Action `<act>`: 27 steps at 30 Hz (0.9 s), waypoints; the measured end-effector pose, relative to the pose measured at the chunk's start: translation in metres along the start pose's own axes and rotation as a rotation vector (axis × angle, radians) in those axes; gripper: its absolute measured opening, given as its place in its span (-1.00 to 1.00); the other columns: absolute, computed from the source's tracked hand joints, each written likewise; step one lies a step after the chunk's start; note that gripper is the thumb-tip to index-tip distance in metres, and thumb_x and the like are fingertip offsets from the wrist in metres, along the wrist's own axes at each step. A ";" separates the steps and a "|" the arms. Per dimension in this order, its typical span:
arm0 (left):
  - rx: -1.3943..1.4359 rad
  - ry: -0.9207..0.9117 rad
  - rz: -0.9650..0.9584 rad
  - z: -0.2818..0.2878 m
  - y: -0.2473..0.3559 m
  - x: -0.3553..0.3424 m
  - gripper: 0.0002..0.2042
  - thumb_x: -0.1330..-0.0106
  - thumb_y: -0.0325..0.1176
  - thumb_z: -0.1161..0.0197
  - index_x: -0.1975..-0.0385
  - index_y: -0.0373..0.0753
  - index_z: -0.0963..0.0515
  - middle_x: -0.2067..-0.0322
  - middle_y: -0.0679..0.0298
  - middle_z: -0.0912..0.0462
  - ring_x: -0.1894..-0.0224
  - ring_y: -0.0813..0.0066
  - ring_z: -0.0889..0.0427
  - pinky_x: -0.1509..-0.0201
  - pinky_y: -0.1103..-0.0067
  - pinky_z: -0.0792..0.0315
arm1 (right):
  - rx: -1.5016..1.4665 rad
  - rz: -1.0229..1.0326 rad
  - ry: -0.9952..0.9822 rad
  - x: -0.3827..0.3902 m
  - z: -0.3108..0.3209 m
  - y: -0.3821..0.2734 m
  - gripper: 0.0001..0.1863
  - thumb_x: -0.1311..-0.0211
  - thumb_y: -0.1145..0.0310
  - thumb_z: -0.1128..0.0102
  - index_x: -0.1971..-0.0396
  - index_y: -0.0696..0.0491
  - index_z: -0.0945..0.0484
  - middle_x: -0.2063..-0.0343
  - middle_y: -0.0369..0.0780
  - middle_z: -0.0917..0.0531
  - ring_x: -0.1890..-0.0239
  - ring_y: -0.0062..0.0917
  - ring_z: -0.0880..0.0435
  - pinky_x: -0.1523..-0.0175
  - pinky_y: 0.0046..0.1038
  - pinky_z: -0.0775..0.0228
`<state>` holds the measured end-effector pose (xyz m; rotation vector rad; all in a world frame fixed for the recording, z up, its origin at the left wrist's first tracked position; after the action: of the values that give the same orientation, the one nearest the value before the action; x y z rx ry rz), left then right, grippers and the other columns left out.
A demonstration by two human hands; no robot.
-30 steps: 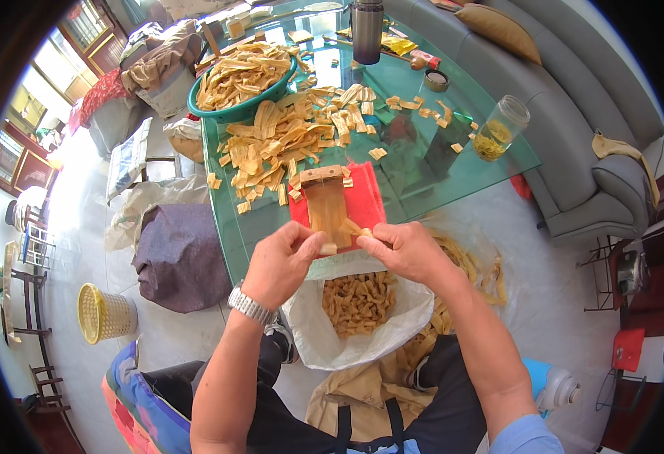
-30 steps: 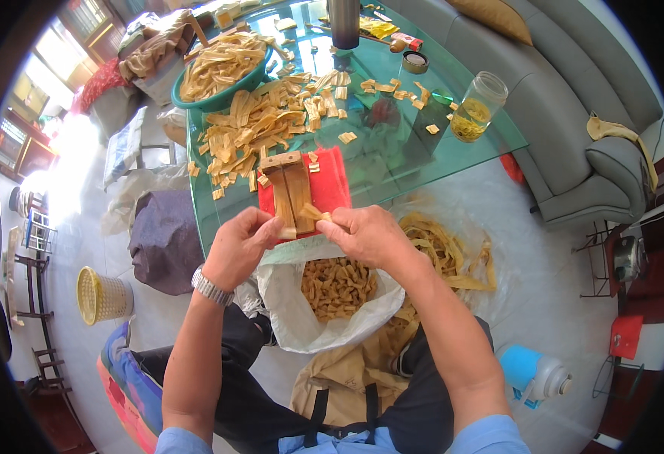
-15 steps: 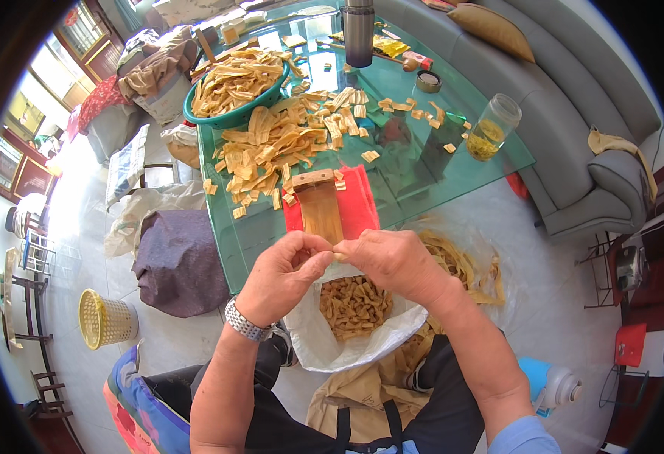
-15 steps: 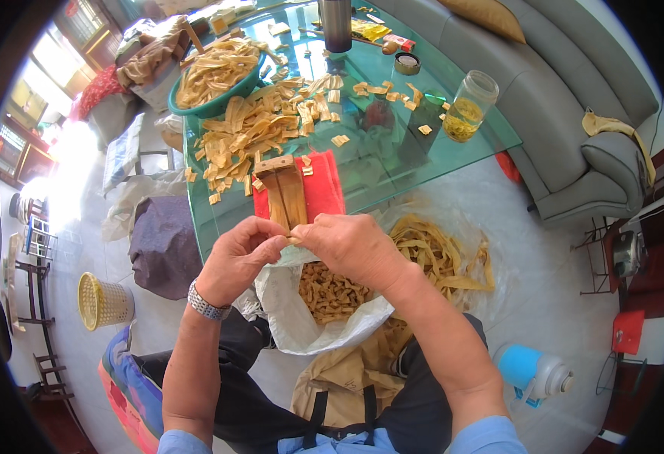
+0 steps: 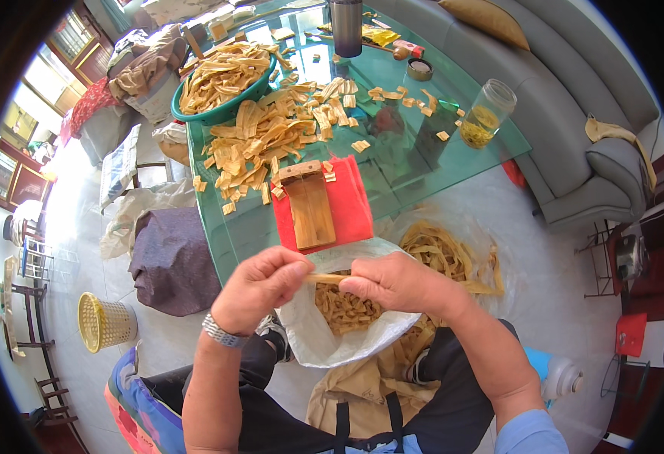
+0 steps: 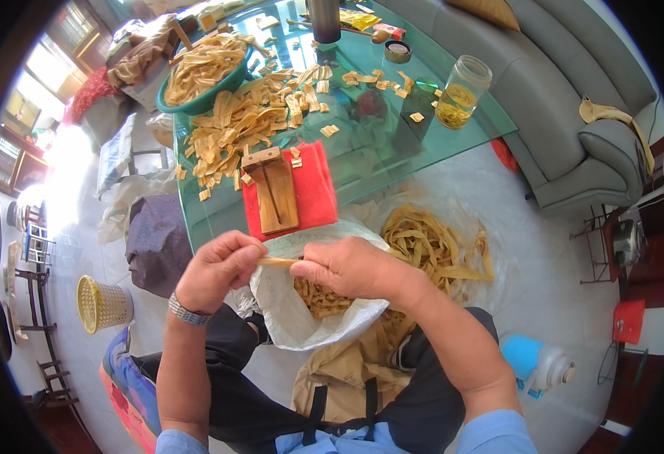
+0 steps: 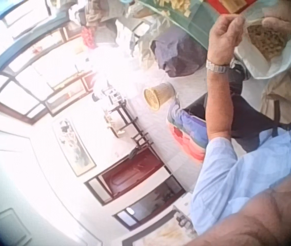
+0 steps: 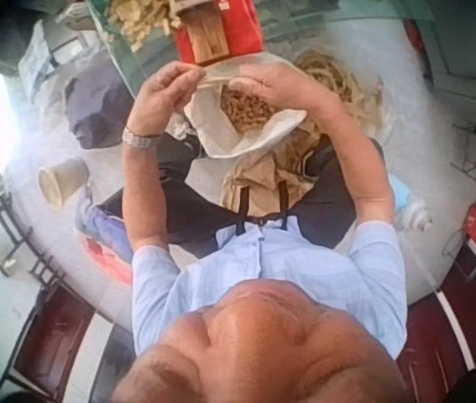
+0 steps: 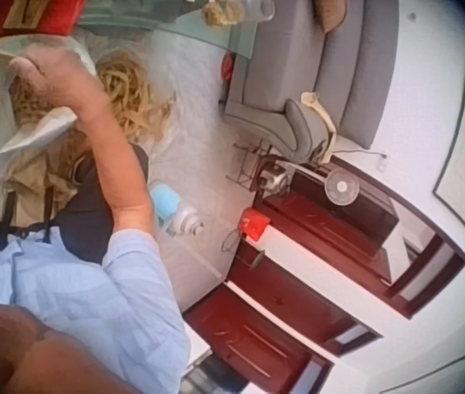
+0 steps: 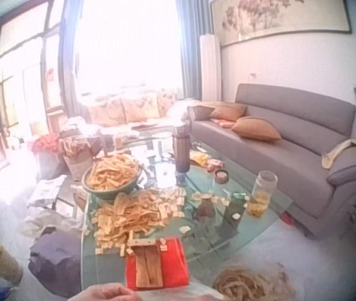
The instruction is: The person sits on the floor and repeatedly tears dried, flat, yellowish food strips into smaller pieces by hand, placing the torn pieces into a white sack. The person also uses a small red wooden tool to assist in tearing some pieces.
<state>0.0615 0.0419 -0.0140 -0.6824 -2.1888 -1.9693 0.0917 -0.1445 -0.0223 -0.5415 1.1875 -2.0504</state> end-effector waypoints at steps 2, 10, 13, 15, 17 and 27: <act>0.026 0.047 -0.071 0.011 0.006 0.001 -0.86 -0.50 -0.35 -0.19 0.16 -0.28 -0.60 0.48 0.50 -0.48 0.49 0.78 -0.34 0.45 0.77 -0.21 | -0.104 -0.035 -0.017 0.004 0.004 0.003 -0.58 -0.50 0.07 -0.11 0.46 0.10 -0.48 0.61 -0.27 -0.52 0.55 -0.54 -0.49 0.39 -0.40 -0.36; -0.035 0.144 -0.196 0.028 0.019 0.014 -0.88 -0.48 -0.37 -0.22 0.17 -0.26 -0.62 0.51 0.48 -0.51 0.53 0.80 -0.32 0.46 0.78 -0.17 | -0.855 -0.186 0.025 0.030 0.031 0.005 -0.61 -0.54 0.09 -0.04 0.45 0.05 -0.51 0.68 -0.40 -0.42 0.72 -0.77 -0.25 0.63 -0.66 -0.09; -0.173 0.051 -0.244 -0.005 0.015 0.011 -0.86 -0.47 -0.45 -0.21 0.08 -0.28 -0.64 0.38 0.44 -0.59 0.36 0.75 -0.51 0.28 0.73 -0.40 | -1.199 -0.021 0.107 0.032 0.048 0.000 -0.58 -0.59 0.10 0.08 0.15 0.19 -0.57 0.66 -0.41 -0.41 0.75 -0.79 -0.31 0.66 -0.74 -0.14; -0.242 -0.002 -0.289 -0.030 0.009 0.007 -0.82 -0.47 -0.45 -0.21 0.02 -0.32 -0.63 0.26 0.38 -0.65 0.26 0.66 -0.61 0.13 0.67 -0.50 | -1.172 -0.105 0.155 0.030 0.044 -0.018 -0.57 -0.60 0.10 0.09 -0.01 0.17 -0.56 0.65 -0.39 -0.43 0.75 -0.78 -0.32 0.65 -0.73 -0.17; -0.245 0.011 -0.295 -0.048 0.000 0.002 -0.81 -0.47 -0.44 -0.22 0.01 -0.30 -0.62 0.36 0.43 -0.61 0.37 0.73 -0.48 0.28 0.72 -0.37 | -1.037 -0.180 0.061 0.027 0.031 -0.023 -0.54 -0.60 0.11 0.11 -0.27 0.08 -0.46 0.59 -0.34 -0.54 0.69 -0.73 -0.47 0.59 -0.65 -0.32; 0.204 -0.092 -0.028 -0.061 -0.027 -0.010 -0.71 -0.55 -0.28 -0.03 -0.10 -0.31 -0.44 0.26 0.31 -0.60 0.32 0.57 -0.60 0.19 0.62 -0.51 | 0.350 0.241 0.293 0.020 0.007 -0.022 -0.57 -0.43 0.33 -0.16 -0.27 -0.02 -0.47 0.33 -0.15 -0.73 0.37 -0.28 -0.73 0.26 -0.40 -0.60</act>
<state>0.0474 -0.0206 -0.0333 -0.7276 -2.4219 -1.7265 0.0750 -0.1559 0.0007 0.0702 0.9642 -2.1060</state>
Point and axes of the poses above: each hand's wrist, its own x-axis away from the middle knuckle, its own z-axis out of the back of the hand, y = z × x, the point moved 7 cm from there along -x, towards the middle knuckle
